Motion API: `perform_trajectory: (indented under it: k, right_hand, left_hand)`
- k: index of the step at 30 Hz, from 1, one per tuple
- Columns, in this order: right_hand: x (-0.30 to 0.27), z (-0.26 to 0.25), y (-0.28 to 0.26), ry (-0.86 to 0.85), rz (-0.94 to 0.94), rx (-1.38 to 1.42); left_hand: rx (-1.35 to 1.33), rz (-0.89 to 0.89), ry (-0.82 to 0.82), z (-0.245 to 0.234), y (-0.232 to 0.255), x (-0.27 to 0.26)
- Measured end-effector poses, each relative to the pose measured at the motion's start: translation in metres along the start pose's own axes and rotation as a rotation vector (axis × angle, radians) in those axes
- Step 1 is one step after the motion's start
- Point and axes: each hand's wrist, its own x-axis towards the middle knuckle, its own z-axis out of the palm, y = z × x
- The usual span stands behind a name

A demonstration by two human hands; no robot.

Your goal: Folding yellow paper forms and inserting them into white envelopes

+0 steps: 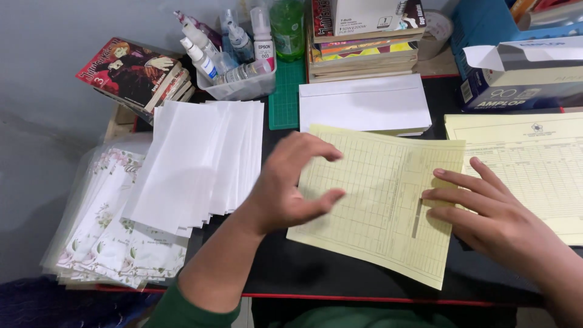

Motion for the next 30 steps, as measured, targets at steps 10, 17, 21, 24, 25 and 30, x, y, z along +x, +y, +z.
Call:
perform_trajectory:
  k: [10,17,21,24,25,30]
  right_hand:
    - [0.017,0.007,-0.008,-0.03,0.145,-0.108]
    - [0.039,0.034,-0.026,0.148,0.268,0.129]
    - [0.044,0.039,-0.027,0.07,0.314,0.117]
    - [0.044,0.047,-0.028,0.057,0.351,0.142]
    - [0.043,0.05,-0.028,0.056,0.352,0.142]
    - [0.041,0.056,-0.03,0.038,0.443,0.226]
  left_hand:
    - [0.185,-0.045,-0.61,0.067,-0.039,-0.025]
    - [0.151,-0.165,-0.584,0.066,-0.04,-0.021]
    - [0.005,-0.362,-0.431,0.067,-0.039,-0.015]
    - [-0.127,-0.476,-0.399,0.058,-0.026,-0.01]
    - [-0.128,-0.477,-0.399,0.057,-0.026,-0.01]
    - [0.151,-0.288,-0.543,0.065,-0.033,-0.017]
